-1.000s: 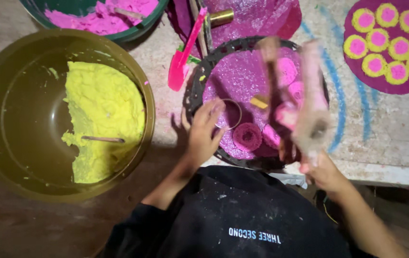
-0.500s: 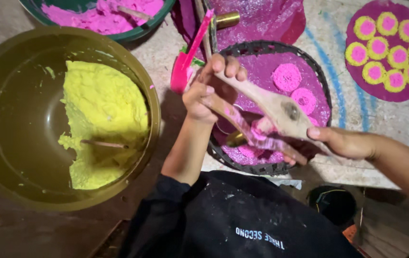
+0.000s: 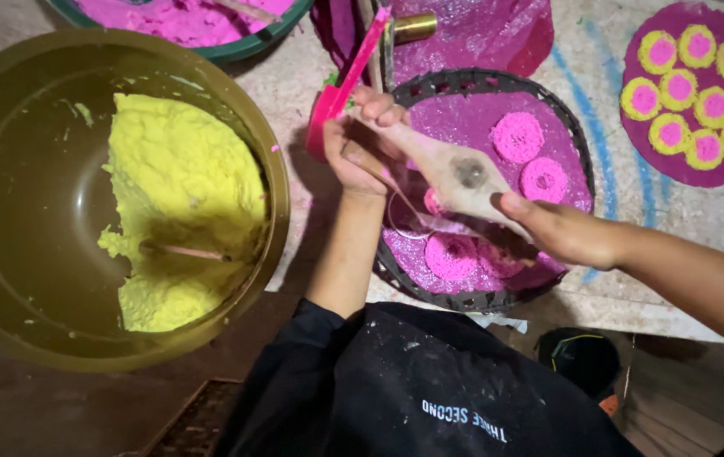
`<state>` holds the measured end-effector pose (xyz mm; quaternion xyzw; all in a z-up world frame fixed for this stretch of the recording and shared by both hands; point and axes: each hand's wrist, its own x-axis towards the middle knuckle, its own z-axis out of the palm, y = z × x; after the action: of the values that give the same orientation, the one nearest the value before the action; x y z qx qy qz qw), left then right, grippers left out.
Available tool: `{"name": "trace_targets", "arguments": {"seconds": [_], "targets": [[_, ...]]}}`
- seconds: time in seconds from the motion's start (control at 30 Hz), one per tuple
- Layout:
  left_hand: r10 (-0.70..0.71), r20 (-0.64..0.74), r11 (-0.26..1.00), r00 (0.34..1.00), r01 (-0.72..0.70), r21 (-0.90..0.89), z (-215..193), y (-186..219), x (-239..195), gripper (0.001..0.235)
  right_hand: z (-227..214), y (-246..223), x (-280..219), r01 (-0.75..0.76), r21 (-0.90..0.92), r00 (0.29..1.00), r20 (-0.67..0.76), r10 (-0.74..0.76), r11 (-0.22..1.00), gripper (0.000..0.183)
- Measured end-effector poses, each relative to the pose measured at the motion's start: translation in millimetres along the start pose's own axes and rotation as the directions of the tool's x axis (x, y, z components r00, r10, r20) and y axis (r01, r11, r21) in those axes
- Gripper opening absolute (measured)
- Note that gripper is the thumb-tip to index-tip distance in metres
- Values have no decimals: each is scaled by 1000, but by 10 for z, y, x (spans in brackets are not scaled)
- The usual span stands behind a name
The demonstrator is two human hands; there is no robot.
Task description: The person scoops pink and yellow powders into a wooden mold, presses them into a tray, and uses a metal ring to cut and shape the mixture into round discs. The person repeats this process to create multiple layered discs.
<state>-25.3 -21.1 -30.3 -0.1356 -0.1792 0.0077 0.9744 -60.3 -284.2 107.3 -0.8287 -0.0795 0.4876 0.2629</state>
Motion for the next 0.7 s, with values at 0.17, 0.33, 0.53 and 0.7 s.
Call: {"name": "trace_targets", "arguments": {"seconds": [0.17, 0.33, 0.53, 0.7], "targets": [[-13, 82, 999, 997, 16, -36, -35, 209, 0, 35, 152, -179, 98, -181, -31, 983, -6, 181, 983, 98], [24, 20, 996, 1000, -22, -81, -116, 74, -88, 33, 196, -272, -2, -198, 6, 980, -20, 198, 980, 96], [-24, 48, 996, 999, 28, -82, -235, -187, 11, 37, 127, -222, -121, -214, -51, 966, -160, 204, 975, 87], [-123, 108, 992, 987, 121, 24, -217, -81, 245, 34, 244, -185, -23, -49, 53, 964, -260, 62, 997, 71]]}}
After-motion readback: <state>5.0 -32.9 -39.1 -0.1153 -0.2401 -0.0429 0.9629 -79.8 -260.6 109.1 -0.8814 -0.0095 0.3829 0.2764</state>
